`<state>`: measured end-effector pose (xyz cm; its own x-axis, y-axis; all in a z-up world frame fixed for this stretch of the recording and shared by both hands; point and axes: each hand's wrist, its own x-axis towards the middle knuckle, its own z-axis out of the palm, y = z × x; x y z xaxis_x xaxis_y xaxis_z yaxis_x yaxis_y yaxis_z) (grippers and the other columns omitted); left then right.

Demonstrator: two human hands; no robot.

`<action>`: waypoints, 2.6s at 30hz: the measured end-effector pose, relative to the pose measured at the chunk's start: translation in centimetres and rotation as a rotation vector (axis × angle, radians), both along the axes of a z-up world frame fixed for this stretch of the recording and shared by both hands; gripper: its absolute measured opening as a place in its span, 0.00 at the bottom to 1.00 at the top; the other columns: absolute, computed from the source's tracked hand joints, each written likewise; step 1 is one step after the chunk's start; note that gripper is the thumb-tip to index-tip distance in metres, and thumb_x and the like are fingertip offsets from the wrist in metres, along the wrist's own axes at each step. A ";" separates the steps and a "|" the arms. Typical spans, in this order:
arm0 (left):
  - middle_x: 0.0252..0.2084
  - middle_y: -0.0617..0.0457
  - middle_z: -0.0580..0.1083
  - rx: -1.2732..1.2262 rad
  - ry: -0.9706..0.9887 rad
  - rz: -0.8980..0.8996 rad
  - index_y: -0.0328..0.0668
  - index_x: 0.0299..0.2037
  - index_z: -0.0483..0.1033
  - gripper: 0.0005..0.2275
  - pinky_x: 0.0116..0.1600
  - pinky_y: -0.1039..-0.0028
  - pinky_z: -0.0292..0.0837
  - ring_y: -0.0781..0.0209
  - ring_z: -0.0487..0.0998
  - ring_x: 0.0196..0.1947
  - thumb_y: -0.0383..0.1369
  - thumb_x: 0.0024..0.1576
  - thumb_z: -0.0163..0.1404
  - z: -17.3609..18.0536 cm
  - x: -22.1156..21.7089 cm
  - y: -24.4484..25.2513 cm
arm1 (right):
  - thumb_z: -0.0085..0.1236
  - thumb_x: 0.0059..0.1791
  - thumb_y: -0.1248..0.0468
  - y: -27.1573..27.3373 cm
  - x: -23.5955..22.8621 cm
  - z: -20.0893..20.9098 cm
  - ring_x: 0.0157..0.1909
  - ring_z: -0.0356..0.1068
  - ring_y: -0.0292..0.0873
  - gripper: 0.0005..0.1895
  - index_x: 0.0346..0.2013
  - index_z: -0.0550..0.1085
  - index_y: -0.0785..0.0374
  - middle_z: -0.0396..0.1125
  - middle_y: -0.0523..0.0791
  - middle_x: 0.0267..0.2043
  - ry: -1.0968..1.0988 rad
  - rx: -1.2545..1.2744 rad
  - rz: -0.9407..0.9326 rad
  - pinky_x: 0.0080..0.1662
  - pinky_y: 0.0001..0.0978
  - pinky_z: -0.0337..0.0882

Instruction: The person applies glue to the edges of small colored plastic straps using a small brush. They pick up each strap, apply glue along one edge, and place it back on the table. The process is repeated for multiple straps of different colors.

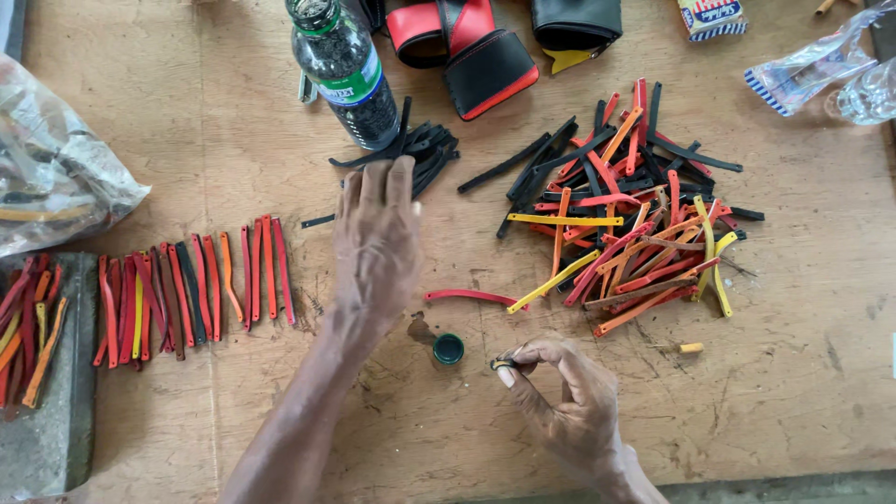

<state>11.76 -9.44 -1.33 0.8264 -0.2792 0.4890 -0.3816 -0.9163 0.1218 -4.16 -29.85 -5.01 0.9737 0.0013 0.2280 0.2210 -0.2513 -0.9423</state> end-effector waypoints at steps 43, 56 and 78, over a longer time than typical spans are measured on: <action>0.33 0.44 0.75 -0.211 0.662 -0.198 0.35 0.39 0.73 0.03 0.33 0.62 0.73 0.53 0.77 0.29 0.24 0.57 0.53 1.7 -3.3 -2.3 | 0.69 0.44 0.69 -0.8 0.6 -0.4 0.37 0.77 0.39 0.13 0.40 0.73 0.62 0.76 0.44 0.37 0.007 -0.032 -0.020 0.41 0.28 0.77; 0.38 0.45 0.73 -0.117 0.738 -0.359 0.37 0.43 0.72 0.09 0.45 0.58 0.72 0.47 0.75 0.39 0.18 0.54 0.50 0.9 -4.9 -2.5 | 0.68 0.43 0.72 0.2 0.7 1.3 0.40 0.77 0.44 0.13 0.40 0.76 0.62 0.75 0.46 0.39 -0.084 -0.132 -0.004 0.42 0.31 0.76; 0.31 0.58 0.80 -1.088 0.957 0.045 0.40 0.44 0.82 0.08 0.34 0.81 0.78 0.74 0.77 0.30 0.34 0.60 0.56 1.9 -9.3 2.7 | 0.63 0.50 0.78 0.8 3.2 2.8 0.38 0.65 0.28 0.10 0.46 0.77 0.69 0.72 0.45 0.43 0.076 0.086 0.034 0.43 0.18 0.69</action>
